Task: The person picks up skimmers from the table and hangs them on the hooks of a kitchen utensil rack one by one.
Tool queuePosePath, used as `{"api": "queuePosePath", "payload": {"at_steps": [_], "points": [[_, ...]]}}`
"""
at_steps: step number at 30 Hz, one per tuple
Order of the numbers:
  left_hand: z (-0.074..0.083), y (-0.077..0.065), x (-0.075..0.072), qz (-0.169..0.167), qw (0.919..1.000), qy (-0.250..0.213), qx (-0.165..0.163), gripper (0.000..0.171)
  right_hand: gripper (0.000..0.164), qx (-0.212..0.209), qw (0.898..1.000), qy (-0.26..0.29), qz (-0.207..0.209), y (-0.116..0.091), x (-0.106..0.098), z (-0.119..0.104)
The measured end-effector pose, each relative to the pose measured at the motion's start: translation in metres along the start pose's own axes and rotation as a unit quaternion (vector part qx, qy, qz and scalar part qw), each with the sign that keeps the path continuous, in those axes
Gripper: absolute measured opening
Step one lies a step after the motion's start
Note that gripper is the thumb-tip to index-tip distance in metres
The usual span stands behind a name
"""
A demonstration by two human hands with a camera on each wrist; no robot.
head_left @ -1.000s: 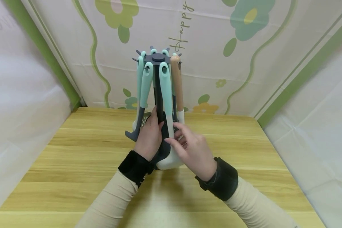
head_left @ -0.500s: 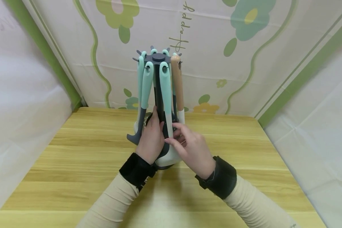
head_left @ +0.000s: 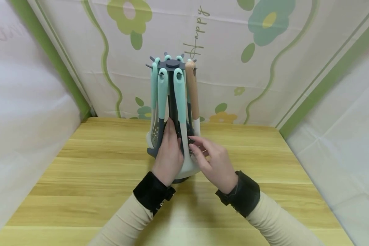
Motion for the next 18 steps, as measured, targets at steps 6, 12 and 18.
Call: {"api": "queuePosePath", "payload": {"at_steps": [6, 12, 18], "points": [[0.005, -0.004, -0.005, -0.017, 0.9995, 0.026, 0.01, 0.053, 0.017, -0.04, 0.999, -0.015, 0.017, 0.004, -0.006, 0.007], [0.008, -0.008, -0.02, -0.033, 0.9989, 0.026, 0.022, 0.049, 0.011, -0.076, 0.996, -0.038, 0.034, 0.011, -0.019, 0.01], [0.005, -0.02, -0.049, 0.003, 0.9959, 0.03, 0.086, 0.029, 0.017, -0.096, 0.99, -0.082, 0.063, 0.011, -0.039, 0.021]]}}
Point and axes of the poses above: each hand's wrist, its own y-axis towards the middle knuckle, its own x-axis out of the palm, z = x × y, the point moved 4 cm from there along y, towards the middle knuckle, and after that the axes turned 11 degrees about x, right-handed, at the moved point
